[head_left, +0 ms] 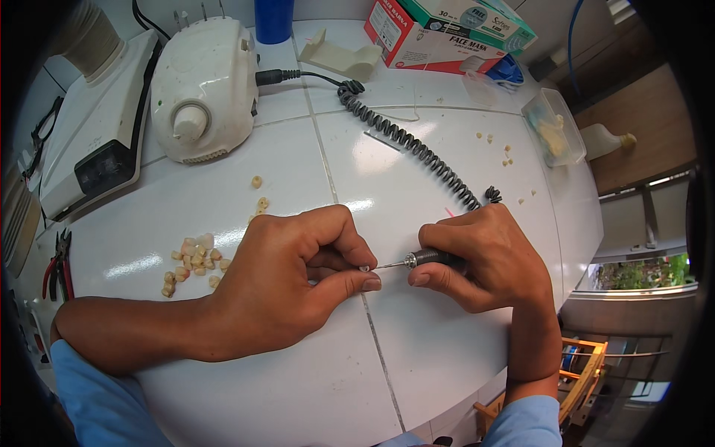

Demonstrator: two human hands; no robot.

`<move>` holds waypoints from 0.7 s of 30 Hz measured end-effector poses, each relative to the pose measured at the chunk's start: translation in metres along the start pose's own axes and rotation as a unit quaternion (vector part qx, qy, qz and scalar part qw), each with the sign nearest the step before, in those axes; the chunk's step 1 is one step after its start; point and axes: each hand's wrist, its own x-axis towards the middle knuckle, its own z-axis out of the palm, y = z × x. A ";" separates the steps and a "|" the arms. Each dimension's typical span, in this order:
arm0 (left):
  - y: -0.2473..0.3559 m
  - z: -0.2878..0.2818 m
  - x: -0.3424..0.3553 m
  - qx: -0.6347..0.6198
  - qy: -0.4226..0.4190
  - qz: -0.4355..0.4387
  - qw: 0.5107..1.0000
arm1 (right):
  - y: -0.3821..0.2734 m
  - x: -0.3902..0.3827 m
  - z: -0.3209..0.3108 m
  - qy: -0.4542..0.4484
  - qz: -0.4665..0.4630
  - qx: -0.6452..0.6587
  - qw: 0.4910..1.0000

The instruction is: Using a rotary tool to polish or refine small dental prosthetics/crowns on a laboratory bench.

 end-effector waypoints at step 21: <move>0.000 -0.002 0.000 0.014 -0.012 0.000 1.000 | -0.006 0.001 0.004 0.000 0.001 -0.034 0.999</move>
